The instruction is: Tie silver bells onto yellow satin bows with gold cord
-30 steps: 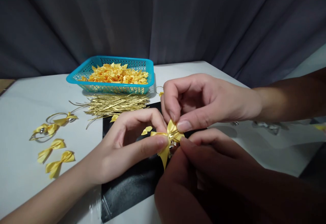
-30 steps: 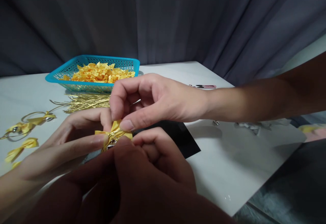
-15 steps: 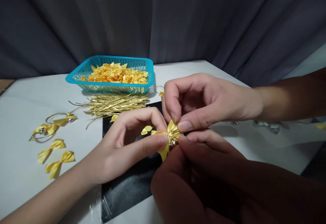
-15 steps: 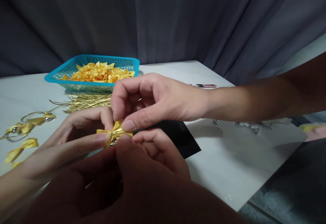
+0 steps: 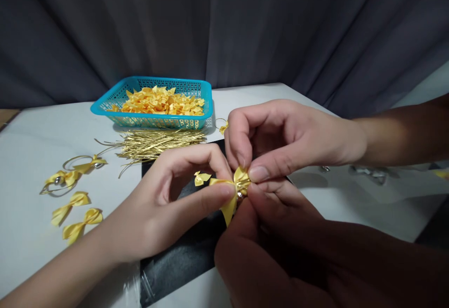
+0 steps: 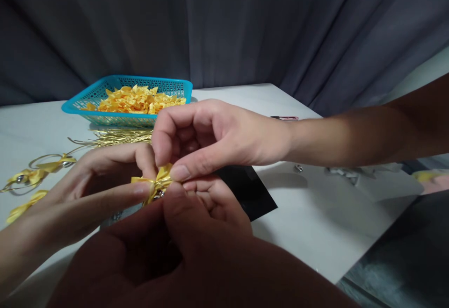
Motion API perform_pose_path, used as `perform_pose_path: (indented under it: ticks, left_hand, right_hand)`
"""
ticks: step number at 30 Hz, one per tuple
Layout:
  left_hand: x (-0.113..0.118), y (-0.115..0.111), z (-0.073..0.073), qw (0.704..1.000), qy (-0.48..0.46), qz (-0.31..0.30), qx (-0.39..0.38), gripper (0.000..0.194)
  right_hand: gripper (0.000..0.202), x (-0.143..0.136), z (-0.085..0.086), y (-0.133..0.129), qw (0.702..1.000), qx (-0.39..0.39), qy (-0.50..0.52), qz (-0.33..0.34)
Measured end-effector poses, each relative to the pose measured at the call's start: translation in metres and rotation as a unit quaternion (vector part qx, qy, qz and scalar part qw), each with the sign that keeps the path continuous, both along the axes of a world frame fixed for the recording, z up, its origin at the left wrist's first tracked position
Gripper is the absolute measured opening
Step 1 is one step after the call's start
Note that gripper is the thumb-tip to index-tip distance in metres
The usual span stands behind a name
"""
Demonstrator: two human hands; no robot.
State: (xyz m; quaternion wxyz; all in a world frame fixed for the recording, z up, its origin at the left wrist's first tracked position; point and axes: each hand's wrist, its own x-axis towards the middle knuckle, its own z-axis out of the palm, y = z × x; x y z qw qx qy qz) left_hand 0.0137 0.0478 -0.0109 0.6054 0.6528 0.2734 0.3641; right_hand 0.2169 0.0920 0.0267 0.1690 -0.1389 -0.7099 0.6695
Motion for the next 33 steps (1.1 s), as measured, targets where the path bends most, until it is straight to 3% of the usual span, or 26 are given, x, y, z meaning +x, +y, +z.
perform_pose_path:
  ticks: [6, 22, 33]
  left_hand:
    - [-0.002, 0.001, -0.002, 0.998, 0.042, 0.012, 0.051, 0.013]
    - [-0.003, 0.003, 0.007, 0.992, 0.108, 0.03, 0.059, 0.011]
    - [-0.001, 0.003, 0.008, 0.986, 0.142, 0.044, 0.08, 0.012]
  right_hand:
    - [0.012, 0.0, 0.003, 0.002, 0.999, 0.051, 0.002, 0.015]
    - [0.016, -0.001, 0.0, 0.002, 0.993, 0.115, 0.034, 0.017]
    - [0.016, 0.0, -0.004, 0.004, 0.993, 0.113, 0.035, 0.023]
